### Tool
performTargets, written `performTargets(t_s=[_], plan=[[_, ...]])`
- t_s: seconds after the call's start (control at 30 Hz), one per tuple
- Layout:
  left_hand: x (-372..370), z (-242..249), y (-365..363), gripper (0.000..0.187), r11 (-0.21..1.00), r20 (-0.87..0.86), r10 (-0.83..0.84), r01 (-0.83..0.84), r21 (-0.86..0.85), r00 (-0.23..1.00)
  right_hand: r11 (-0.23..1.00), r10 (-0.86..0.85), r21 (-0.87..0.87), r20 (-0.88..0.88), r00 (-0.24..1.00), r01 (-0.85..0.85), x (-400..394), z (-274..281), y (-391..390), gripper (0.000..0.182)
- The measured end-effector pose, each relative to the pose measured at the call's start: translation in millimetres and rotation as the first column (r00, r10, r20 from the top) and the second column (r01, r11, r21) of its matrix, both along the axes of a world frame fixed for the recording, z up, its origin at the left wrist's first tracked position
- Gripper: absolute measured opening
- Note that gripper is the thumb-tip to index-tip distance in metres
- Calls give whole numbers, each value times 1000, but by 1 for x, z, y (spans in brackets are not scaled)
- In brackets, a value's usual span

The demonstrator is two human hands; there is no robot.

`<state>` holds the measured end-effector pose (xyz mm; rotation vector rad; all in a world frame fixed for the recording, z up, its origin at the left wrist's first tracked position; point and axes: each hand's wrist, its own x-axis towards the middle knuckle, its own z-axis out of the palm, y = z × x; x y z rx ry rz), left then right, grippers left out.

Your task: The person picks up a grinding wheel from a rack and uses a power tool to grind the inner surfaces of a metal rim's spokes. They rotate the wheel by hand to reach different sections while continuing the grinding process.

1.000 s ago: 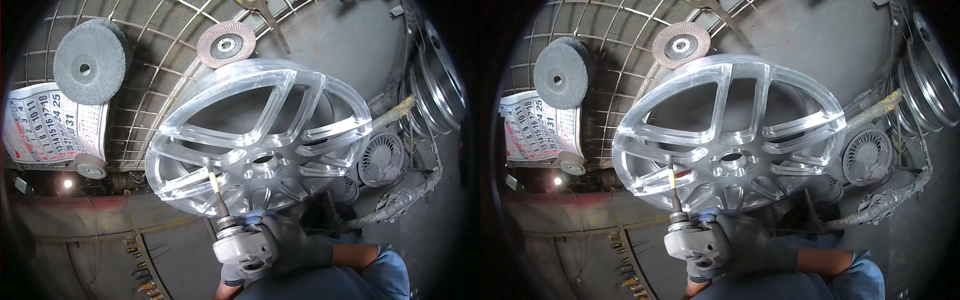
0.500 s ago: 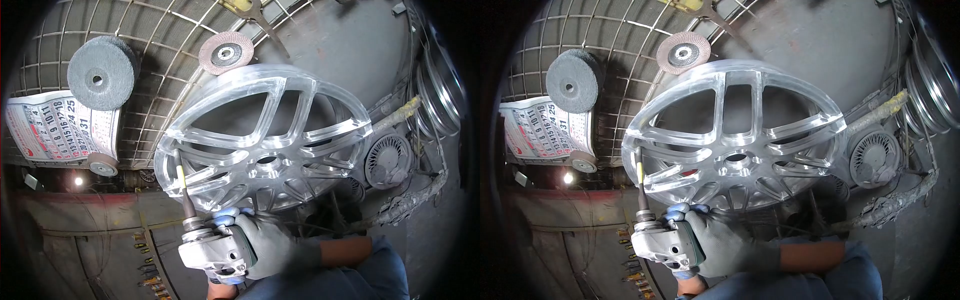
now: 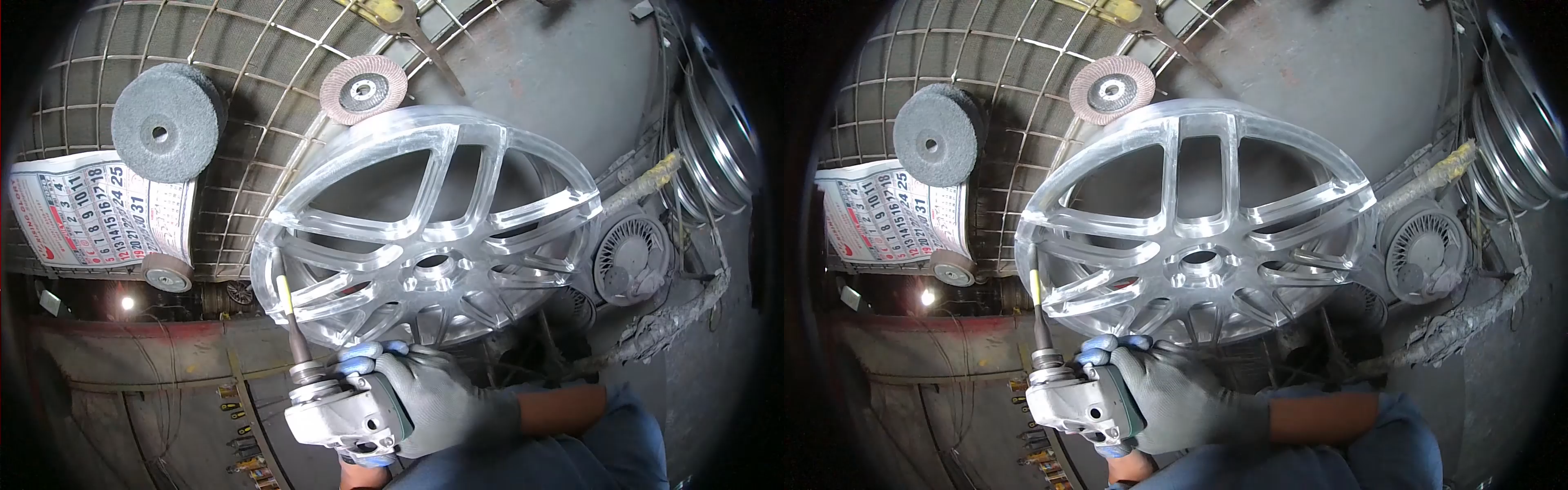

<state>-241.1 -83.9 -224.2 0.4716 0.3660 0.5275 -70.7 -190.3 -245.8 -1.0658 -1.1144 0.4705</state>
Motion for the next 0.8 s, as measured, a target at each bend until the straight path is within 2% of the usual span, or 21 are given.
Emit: performTargets(t_s=[0.03, 0.1, 0.13, 0.2, 0.3, 0.4, 0.5, 0.57, 0.63, 0.67, 0.73, 0.8], plan=[[-2, 0, -1, 52, 1000, -4, 1, -1, 1, 1000, 1000, -1, 1, 0, 1000, 1, 1, 2, -2, 65], [-6, -2, -3, 52, 1000, -7, -2, 2, -8, 1000, 991, 74, -113, 18, 997, -72, 2, 6, -7, 51], [-7, -2, -4, 52, 1000, -11, -6, 6, -4, 1000, 991, 73, -117, 16, 997, -70, 1, 5, -8, 51], [-10, -3, -4, 52, 1000, -12, -6, 5, -9, 1000, 984, -175, 43, 147, 974, 170, -4, 2, -10, 52], [-9, -4, 0, 52, 1000, 10, 8, -8, -24, 1000, 977, -203, -45, 68, 977, 206, -20, -5, -10, 51], [-1, -5, 8, 52, 1000, 45, 13, -12, -26, 999, 993, -113, -23, 54, 992, 115, -12, -2, -5, 52], [3, -6, 13, 52, 1000, 59, 0, 2, -26, 998, 986, -167, 1, 41, 985, 167, -14, -3, 2, 52], [2, -9, 13, 52, 999, 51, -12, 14, -36, 999, 987, -159, -35, 32, 987, 160, -14, -2, 0, 54], [-2, -16, 12, 52, 998, 34, -31, 33, -46, 999, 991, -45, -124, -28, 999, 41, -11, -8, -5, 59], [-5, -22, 11, 52, 997, 23, -46, 47, -60, 999, 991, -46, -127, -29, 999, 42, -11, -10, -8, 59], [-12, -32, 9, 52, 994, 6, -80, 81, -76, 997, 965, 49, -248, -144, 988, -83, -14, -14, -15, 69], [-21, -44, 6, 52, 989, -7, -120, 119, -89, 993, 965, 6, -259, -109, 994, -34, -21, -30, -16, 70]])
